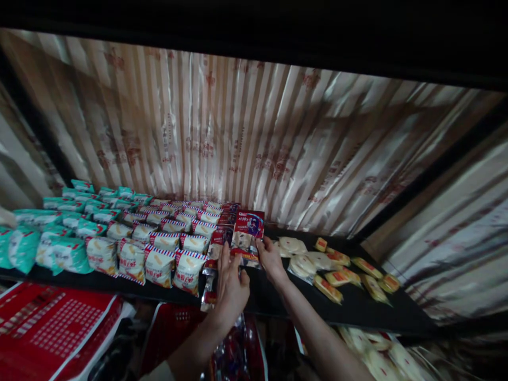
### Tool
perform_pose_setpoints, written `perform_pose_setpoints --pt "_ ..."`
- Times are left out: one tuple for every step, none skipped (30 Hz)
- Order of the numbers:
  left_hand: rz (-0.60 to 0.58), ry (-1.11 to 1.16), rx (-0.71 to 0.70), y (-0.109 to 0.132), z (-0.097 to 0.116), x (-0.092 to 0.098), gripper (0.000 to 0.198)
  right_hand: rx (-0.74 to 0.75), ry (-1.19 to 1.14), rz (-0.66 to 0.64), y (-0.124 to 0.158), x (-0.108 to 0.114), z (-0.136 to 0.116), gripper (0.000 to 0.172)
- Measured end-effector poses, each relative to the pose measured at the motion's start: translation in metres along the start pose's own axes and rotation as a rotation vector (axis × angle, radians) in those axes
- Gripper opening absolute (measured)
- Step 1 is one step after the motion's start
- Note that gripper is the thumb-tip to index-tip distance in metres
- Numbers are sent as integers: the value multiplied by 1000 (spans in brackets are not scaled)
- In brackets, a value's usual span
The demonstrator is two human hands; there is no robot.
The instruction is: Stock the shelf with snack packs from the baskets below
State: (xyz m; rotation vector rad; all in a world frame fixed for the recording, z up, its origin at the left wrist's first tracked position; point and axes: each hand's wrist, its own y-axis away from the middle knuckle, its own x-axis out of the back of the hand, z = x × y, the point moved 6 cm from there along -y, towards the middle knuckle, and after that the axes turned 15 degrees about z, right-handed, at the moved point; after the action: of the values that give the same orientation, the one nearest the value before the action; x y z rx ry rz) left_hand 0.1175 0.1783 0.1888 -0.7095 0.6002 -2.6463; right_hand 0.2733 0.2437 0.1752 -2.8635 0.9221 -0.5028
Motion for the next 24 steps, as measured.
perform_pose_setpoints --pt "4 -17 -22 -9 0 -9 42 35 71 22 -14 -5 -3 38" --pt "2 -23 -40 -17 0 -19 43 62 137 38 -28 -11 -6 36" --pt "-2 -22 -46 -25 -2 -29 44 80 196 46 -41 -17 -10 34" --pt "1 -17 -41 -32 -4 -38 46 95 258 45 -53 -24 -12 33" --pt "14 -11 -27 -39 -7 -47 49 105 322 39 -64 -32 -15 31" --pt "35 -5 -9 -46 -10 -54 51 110 379 28 -74 -40 -16 30" --pt "62 0 10 -53 -13 -60 52 109 422 16 -83 -47 -16 29" --pt "89 2 26 -60 -16 -64 53 104 450 7 -92 -54 -16 28" --pt "113 2 37 -66 -18 -68 54 98 463 0 -99 -61 -15 28" --pt "130 0 44 -72 -20 -70 53 92 468 -3 -105 -67 -13 27" --pt "141 -8 48 -78 -21 -72 53 89 472 -5 -111 -72 -12 27" --pt "147 -18 49 -83 -23 -73 53 89 479 -6 -116 -76 -10 26" --pt "149 -30 49 -88 -24 -74 52 89 488 -7 -120 -80 -8 26" --pt "147 -44 50 -92 -26 -74 52 88 498 -8 -123 -84 -7 25" --pt "142 -56 52 -95 -27 -75 52 88 509 -7 -126 -87 -5 25" --pt "138 -65 57 -98 -29 -75 52 89 520 -5 -129 -90 -4 25" --pt "135 -71 63 -101 -31 -76 51 91 532 -2 -131 -92 -3 25" --pt "135 -75 68 -103 -33 -76 50 94 543 2 -133 -95 -1 26" --pt "139 -79 75 -104 -35 -77 49 97 555 6 -135 -97 0 27" --pt "147 -83 78 -106 -37 -77 49 100 568 8 -137 -99 1 29" --pt "155 -88 79 -107 -39 -78 49 104 580 9 -139 -101 2 32" --pt "163 -92 76 -108 -40 -79 48 108 592 9 -141 -102 3 34" --pt "169 -94 71 -110 -41 -80 48 113 605 8 -143 -104 4 36" --pt "173 -94 65 -111 -42 -81 48 119 617 7 -144 -106 5 38"
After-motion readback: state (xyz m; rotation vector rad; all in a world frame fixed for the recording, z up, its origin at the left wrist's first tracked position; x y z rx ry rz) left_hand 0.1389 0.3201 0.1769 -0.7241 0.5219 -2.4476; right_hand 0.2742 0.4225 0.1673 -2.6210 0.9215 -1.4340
